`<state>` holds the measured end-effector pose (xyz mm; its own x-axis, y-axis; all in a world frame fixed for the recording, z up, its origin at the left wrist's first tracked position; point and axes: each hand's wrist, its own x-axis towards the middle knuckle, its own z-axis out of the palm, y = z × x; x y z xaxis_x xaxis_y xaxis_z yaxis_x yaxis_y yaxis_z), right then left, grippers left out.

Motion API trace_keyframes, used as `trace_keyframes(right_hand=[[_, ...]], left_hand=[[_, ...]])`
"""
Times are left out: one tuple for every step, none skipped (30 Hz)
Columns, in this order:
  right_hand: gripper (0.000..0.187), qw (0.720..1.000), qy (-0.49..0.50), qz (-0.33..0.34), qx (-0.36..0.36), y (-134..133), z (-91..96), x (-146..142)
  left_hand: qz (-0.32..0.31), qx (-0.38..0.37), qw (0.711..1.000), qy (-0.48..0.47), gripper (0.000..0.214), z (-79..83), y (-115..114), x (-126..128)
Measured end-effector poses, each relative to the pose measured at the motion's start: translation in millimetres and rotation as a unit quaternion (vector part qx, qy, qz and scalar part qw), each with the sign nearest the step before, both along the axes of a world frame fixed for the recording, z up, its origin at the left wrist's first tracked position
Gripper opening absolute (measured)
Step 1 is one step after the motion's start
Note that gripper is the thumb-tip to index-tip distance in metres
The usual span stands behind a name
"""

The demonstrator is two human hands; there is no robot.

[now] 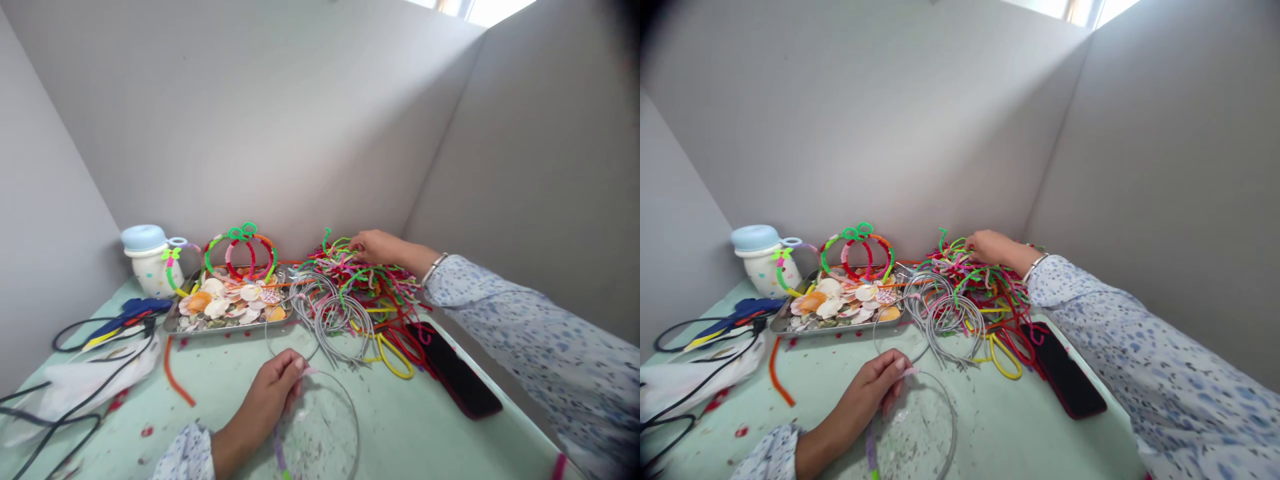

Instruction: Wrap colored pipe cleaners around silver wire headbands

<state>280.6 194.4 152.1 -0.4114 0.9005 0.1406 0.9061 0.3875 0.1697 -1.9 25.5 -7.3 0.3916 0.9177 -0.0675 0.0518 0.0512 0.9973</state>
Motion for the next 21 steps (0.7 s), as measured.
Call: trace_keyframes(right_hand=[[0.021,1.000,-0.003,0.001,0.001,-0.4,-4.2,-0.9],[0.018,1.000,-0.006,-0.001,0.002,-0.1,-6.7,-0.9],[0.017,1.000,-0.006,-0.004,0.006,0.8,-7.4,0.0],[0.017,1.000,-0.003,-0.009,0.011,2.3,-6.3,1.8],[0.019,1.000,0.002,-0.016,0.020,4.4,-3.3,4.3],[0.020,0.999,0.010,-0.024,0.030,6.8,1.1,7.4],[0.021,0.999,0.020,-0.032,0.040,9.5,6.7,10.9],[0.023,0.997,0.033,-0.040,0.050,12.3,12.9,14.6],[0.024,0.996,0.047,-0.049,0.060,14.9,19.4,18.5],[0.023,0.994,0.063,-0.059,0.071,17.3,25.7,22.3],[0.023,0.991,0.081,-0.066,0.080,19.5,31.5,26.1],[0.022,0.988,0.102,-0.075,0.090,21.4,36.8,29.8],[0.021,0.984,0.126,-0.084,0.099,23.3,41.3,33.4],[0.022,0.978,0.151,-0.095,0.110,25.1,45.2,37.0],[0.022,0.971,0.178,-0.105,0.120,27.2,48.5,40.5],[0.022,0.963,0.205,-0.115,0.132,29.6,51.3,44.0],[0.022,0.954,0.233,-0.124,0.143,32.4,53.6,47.4],[0.022,0.944,0.262,-0.131,0.153,35.6,55.4,50.8],[0.022,0.933,0.291,-0.138,0.160,39.1,56.8,54.0],[0.024,0.922,0.320,-0.144,0.162,43.0,57.6,56.9],[0.027,0.911,0.350,-0.150,0.160,46.8,57.7,59.5]], left_hand=[[-0.001,0.000,1.000,-0.001,0.035,-0.3,0.0,0.0],[-0.002,0.001,1.000,-0.002,0.035,-0.7,0.2,0.0],[-0.003,0.001,1.000,-0.004,0.035,-1.0,0.4,0.0],[-0.003,0.001,1.000,-0.004,0.034,-1.3,0.5,-0.1],[-0.004,0.001,1.000,-0.005,0.034,-1.5,0.7,-0.1],[-0.005,0.002,1.000,-0.004,0.034,-1.5,0.8,-0.1],[-0.005,0.003,1.000,-0.002,0.034,-1.4,0.8,-0.1],[-0.005,0.004,1.000,0.000,0.034,-1.0,0.7,0.1],[-0.006,0.005,1.000,0.002,0.034,-0.5,0.6,0.3],[-0.007,0.004,1.000,0.004,0.034,0.2,0.4,0.6],[-0.008,0.002,1.000,0.007,0.034,0.9,0.3,1.0],[-0.008,0.001,1.000,0.009,0.034,1.6,0.2,1.4],[-0.009,-0.002,1.000,0.011,0.034,2.1,0.1,1.8],[-0.009,-0.003,1.000,0.013,0.034,2.4,0.1,2.1],[-0.008,-0.003,1.000,0.015,0.034,2.4,0.2,2.4],[-0.007,-0.001,1.000,0.017,0.034,2.2,0.3,2.6],[-0.007,0.001,1.000,0.018,0.034,1.7,0.4,2.7],[-0.008,0.003,1.000,0.018,0.034,1.2,0.6,2.6],[-0.010,0.003,1.000,0.018,0.033,0.7,0.7,2.5],[-0.011,0.003,1.000,0.017,0.033,0.3,0.8,2.4],[-0.013,0.001,1.000,0.015,0.033,0.1,0.9,2.2]])
